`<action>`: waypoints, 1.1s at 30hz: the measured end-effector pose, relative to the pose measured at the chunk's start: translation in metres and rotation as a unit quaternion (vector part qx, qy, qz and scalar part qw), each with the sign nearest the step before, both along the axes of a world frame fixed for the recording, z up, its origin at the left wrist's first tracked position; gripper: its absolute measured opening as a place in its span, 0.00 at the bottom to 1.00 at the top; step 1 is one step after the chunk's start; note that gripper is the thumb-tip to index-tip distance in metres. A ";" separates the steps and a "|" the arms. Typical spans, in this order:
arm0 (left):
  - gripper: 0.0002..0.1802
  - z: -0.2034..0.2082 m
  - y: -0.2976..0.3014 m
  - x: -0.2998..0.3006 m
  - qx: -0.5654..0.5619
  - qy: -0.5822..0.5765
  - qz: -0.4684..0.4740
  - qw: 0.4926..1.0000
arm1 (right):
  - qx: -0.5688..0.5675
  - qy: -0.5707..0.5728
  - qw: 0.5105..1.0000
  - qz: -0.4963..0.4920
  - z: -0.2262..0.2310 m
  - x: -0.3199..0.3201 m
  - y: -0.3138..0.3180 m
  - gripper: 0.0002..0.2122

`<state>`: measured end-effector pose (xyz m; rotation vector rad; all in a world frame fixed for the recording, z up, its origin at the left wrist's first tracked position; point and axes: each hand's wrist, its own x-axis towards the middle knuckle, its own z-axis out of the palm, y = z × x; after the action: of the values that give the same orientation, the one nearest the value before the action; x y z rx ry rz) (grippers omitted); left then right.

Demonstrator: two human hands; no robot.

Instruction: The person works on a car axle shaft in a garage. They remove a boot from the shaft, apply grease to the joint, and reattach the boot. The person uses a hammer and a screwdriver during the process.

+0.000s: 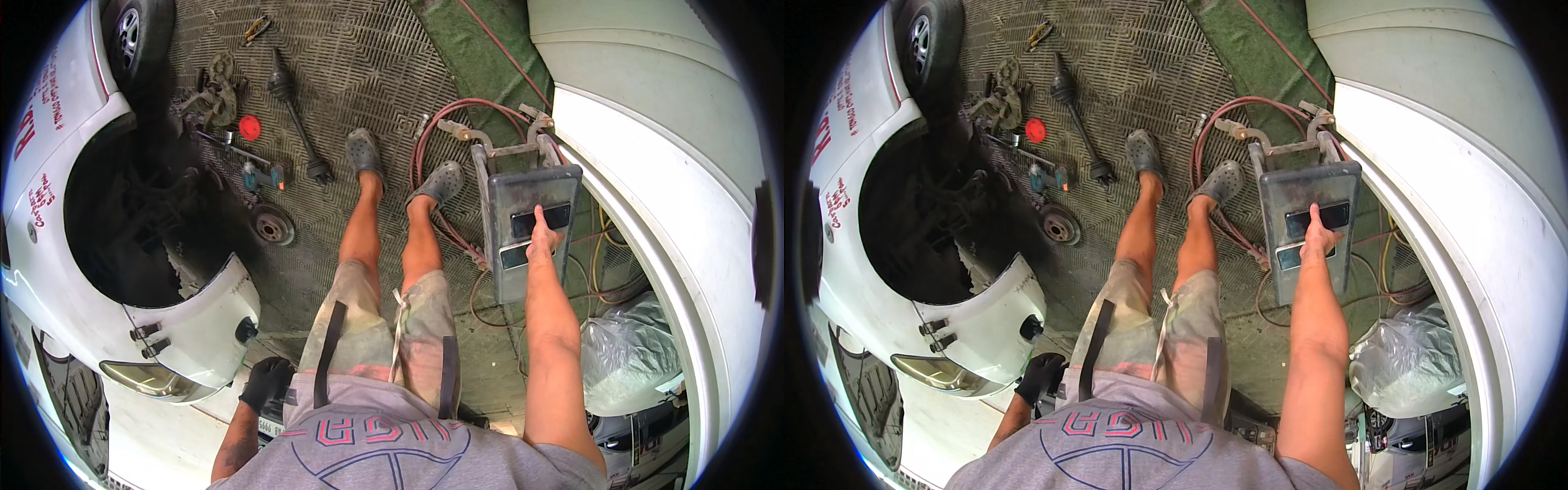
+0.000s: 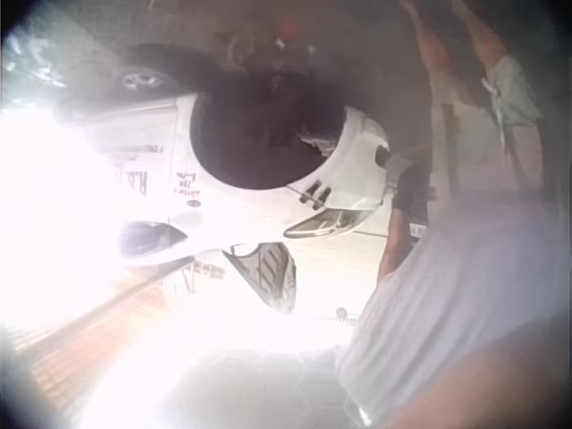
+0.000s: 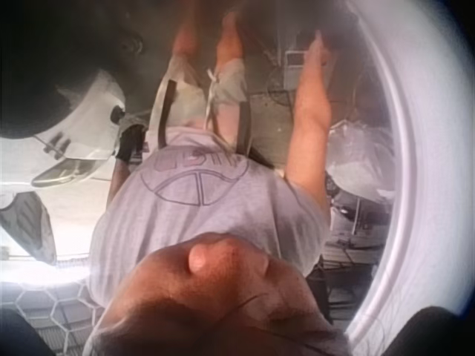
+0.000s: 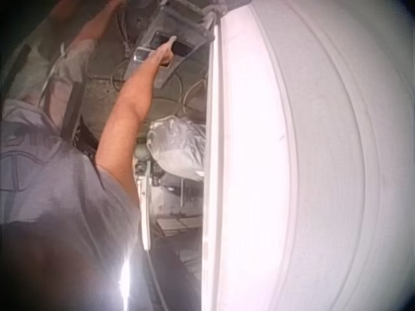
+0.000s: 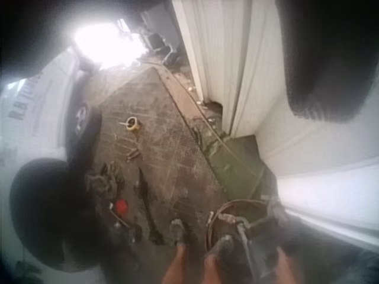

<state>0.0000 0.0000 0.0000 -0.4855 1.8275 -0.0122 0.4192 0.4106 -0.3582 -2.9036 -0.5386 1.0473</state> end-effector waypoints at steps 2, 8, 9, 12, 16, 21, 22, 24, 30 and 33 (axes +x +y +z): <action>0.14 -0.006 0.013 -0.003 -0.017 -0.022 -0.007 1.000 | 0.008 -0.021 0.999 0.046 0.001 -0.005 -0.001 0.63; 0.13 -0.004 0.056 0.001 0.036 0.046 0.051 0.997 | 0.094 -0.117 0.973 0.174 0.014 -0.021 -0.077 0.39; 0.13 -0.008 0.055 -0.004 0.066 0.045 0.049 0.996 | 0.102 -0.086 0.971 0.200 0.022 -0.036 -0.088 0.35; 0.13 -0.026 0.063 -0.016 0.168 0.053 0.050 0.983 | 0.134 0.071 0.932 0.328 0.028 -0.064 -0.129 0.30; 0.16 -0.029 0.117 -0.002 0.355 0.149 -0.057 0.921 | 0.052 0.468 0.815 0.338 0.080 -0.148 -0.144 0.28; 0.23 0.032 0.160 -0.009 0.368 0.065 0.220 0.901 | 0.028 0.628 0.568 0.532 0.239 -0.249 -0.124 0.40; 0.23 0.039 0.162 -0.011 0.385 0.084 0.240 0.887 | 0.014 0.666 0.533 0.521 0.269 -0.261 -0.118 0.41; 0.23 0.029 0.159 -0.010 0.432 0.107 0.394 0.804 | -0.021 0.708 0.476 0.521 0.301 -0.271 -0.109 0.35; 0.20 -0.006 0.170 -0.055 0.553 -0.060 0.581 0.594 | 0.031 0.597 0.497 0.629 0.423 -0.308 -0.038 0.26; 0.18 0.032 0.198 -0.088 0.579 -0.033 0.568 0.585 | 0.149 0.526 0.455 0.703 0.474 -0.342 -0.026 0.23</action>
<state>-0.0876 0.1979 0.0323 -0.5528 0.7861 1.8837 0.0771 0.3850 0.1163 -0.3906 -2.4505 1.9424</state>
